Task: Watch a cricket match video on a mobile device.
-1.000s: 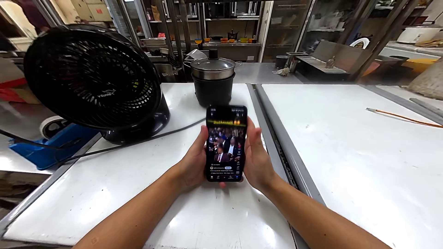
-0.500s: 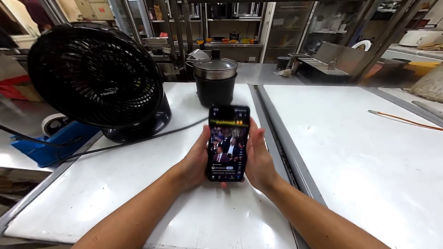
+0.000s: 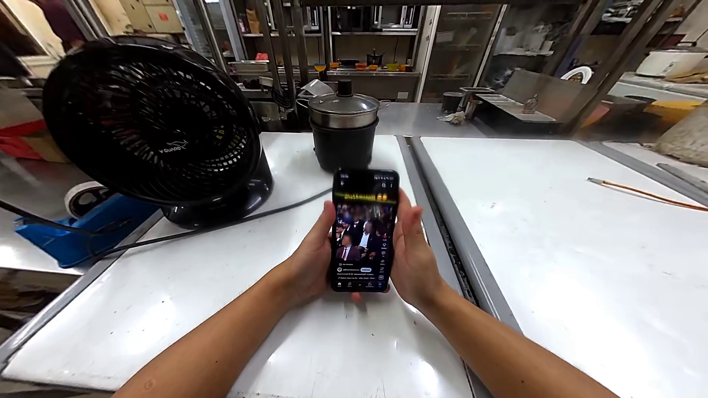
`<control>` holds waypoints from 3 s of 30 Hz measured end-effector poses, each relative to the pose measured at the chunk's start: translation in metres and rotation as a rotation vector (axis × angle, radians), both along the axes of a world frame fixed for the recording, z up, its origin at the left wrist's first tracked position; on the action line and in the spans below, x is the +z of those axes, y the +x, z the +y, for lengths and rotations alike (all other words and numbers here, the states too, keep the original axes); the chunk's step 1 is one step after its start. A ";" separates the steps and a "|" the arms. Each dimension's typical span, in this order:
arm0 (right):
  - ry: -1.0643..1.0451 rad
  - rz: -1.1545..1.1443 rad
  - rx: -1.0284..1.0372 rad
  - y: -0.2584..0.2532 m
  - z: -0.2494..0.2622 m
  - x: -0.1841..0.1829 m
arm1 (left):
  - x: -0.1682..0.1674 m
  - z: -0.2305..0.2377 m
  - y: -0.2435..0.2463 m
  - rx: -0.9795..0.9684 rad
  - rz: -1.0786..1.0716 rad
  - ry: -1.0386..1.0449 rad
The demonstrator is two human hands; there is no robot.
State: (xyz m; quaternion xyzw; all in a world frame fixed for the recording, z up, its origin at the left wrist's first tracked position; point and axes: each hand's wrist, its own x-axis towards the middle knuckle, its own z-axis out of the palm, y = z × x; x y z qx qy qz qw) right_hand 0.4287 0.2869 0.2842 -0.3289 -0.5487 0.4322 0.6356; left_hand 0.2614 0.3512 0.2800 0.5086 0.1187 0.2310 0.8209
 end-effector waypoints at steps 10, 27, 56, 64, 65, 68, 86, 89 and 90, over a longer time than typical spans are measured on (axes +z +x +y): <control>-0.022 0.010 -0.005 -0.001 0.000 0.000 | -0.001 0.000 0.000 0.007 0.006 -0.011; -0.044 0.003 -0.007 -0.001 -0.004 0.002 | -0.001 -0.001 0.001 0.040 0.005 -0.015; -0.035 0.001 -0.015 -0.001 -0.003 0.000 | 0.001 -0.006 0.003 0.088 -0.006 -0.071; -0.040 -0.005 -0.018 -0.001 -0.003 0.000 | -0.001 -0.005 0.002 0.066 -0.006 -0.056; -0.038 -0.002 -0.014 -0.001 -0.003 0.001 | -0.001 -0.005 0.002 0.067 -0.006 -0.056; -0.036 -0.001 -0.014 0.000 -0.003 0.001 | 0.000 -0.007 0.002 0.084 -0.003 -0.066; -0.031 -0.002 -0.013 0.000 -0.003 0.002 | -0.002 -0.003 0.000 0.024 0.007 -0.045; -0.034 -0.010 -0.031 -0.001 -0.003 0.001 | -0.001 -0.004 0.001 0.040 0.009 -0.043; -0.037 -0.019 -0.039 -0.001 -0.004 0.002 | -0.001 -0.004 0.001 0.047 0.012 -0.043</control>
